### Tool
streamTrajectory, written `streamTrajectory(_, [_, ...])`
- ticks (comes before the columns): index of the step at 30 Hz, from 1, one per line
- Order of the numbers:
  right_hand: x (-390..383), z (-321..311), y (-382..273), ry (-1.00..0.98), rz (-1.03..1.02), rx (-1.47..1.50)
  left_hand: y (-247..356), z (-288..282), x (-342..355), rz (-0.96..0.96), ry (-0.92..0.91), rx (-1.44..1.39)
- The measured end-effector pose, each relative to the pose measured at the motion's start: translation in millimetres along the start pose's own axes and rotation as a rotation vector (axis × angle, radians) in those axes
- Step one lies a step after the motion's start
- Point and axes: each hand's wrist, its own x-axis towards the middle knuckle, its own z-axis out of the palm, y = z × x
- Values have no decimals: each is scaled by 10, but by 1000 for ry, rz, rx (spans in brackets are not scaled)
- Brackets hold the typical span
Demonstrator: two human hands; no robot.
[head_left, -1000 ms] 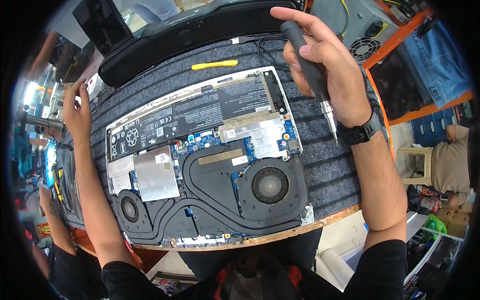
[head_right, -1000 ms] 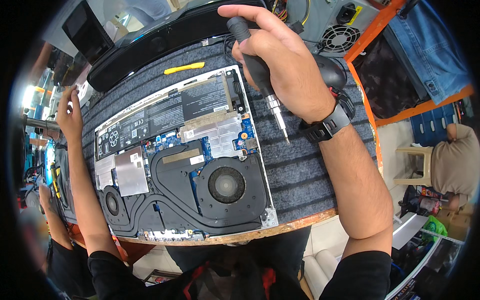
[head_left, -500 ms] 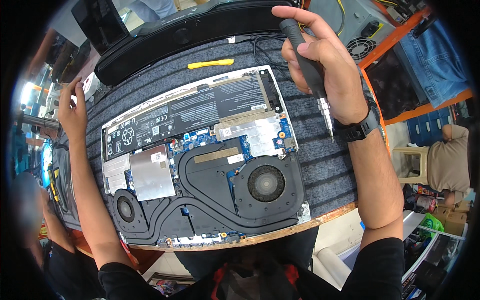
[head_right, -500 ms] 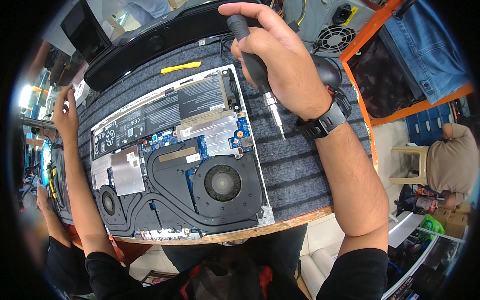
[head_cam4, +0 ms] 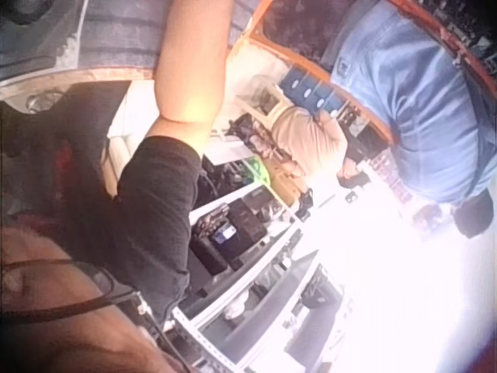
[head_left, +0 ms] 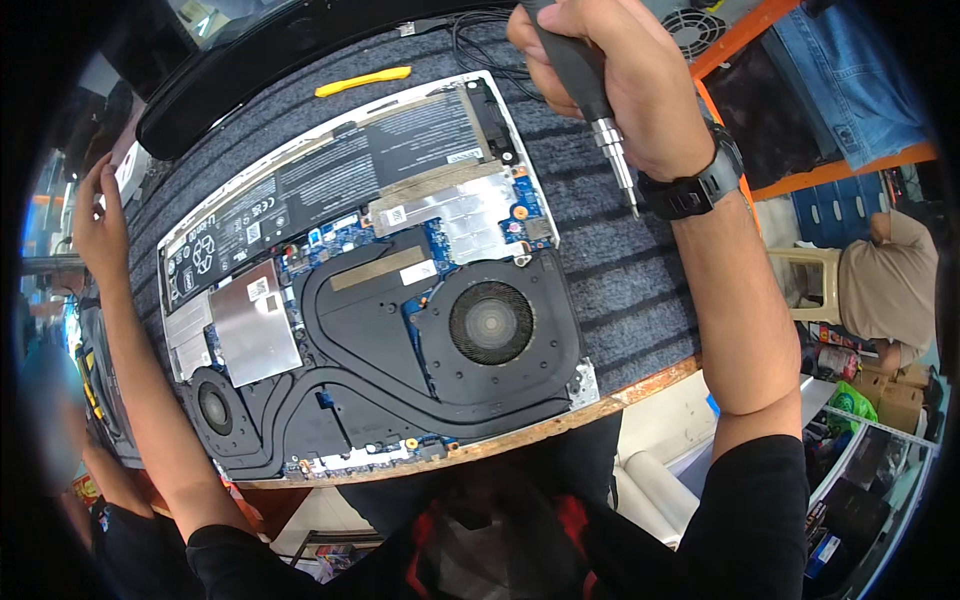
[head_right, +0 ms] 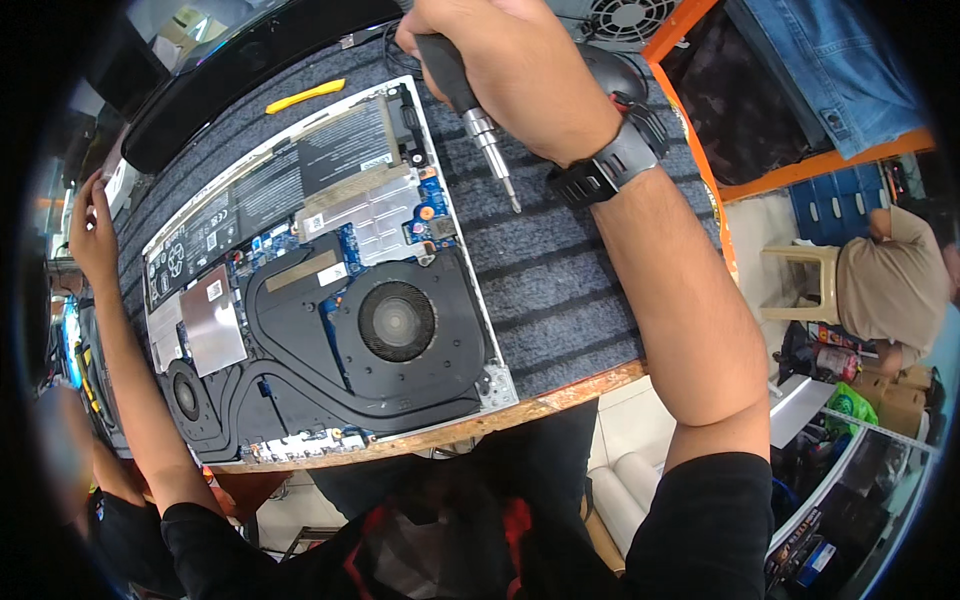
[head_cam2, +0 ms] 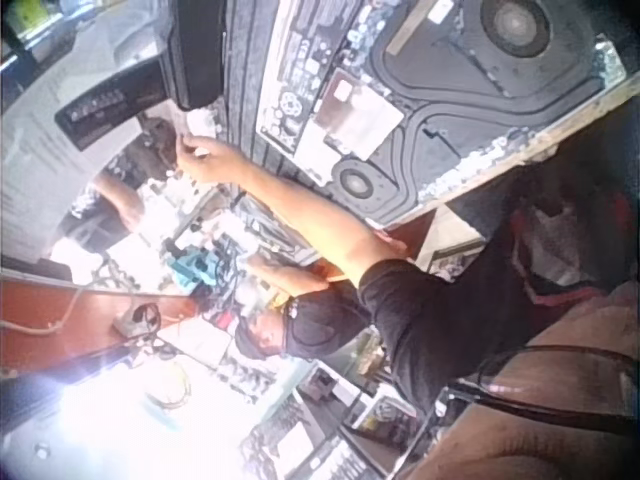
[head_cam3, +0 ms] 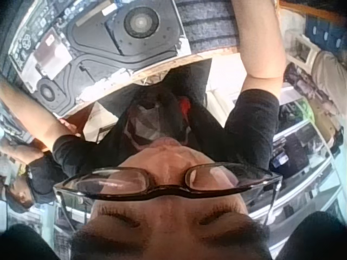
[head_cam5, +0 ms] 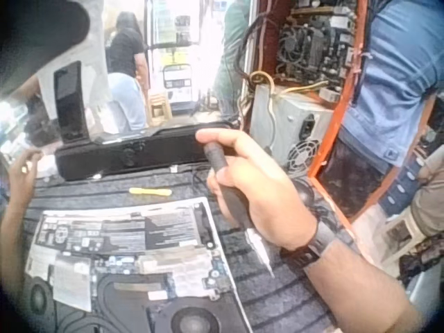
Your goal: The person uses a screwdriver to remove screws from the internal chassis of a disassembled laptop. They systematically loosen screws around the motherboard and cooling system components while the device rests on a workbench.
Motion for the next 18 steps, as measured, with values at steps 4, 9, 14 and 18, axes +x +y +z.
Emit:
streamTrajectory(4, [19, 10, -2, 38, -18, -159, -45, 219, -60, 50, 29, -60])
streamTrajectory(9, [17, 111, -2, 107, -21, -216, 139, 110, -3, 24, 25, 33])
streamTrajectory(14, [18, 107, -2, 76, 14, -252, 131, 91, -8, 149, 155, -37])
streamTrajectory(18, [57, -48, 116, -30, -41, -445, 331, 25, 7, 103, 159, 18])
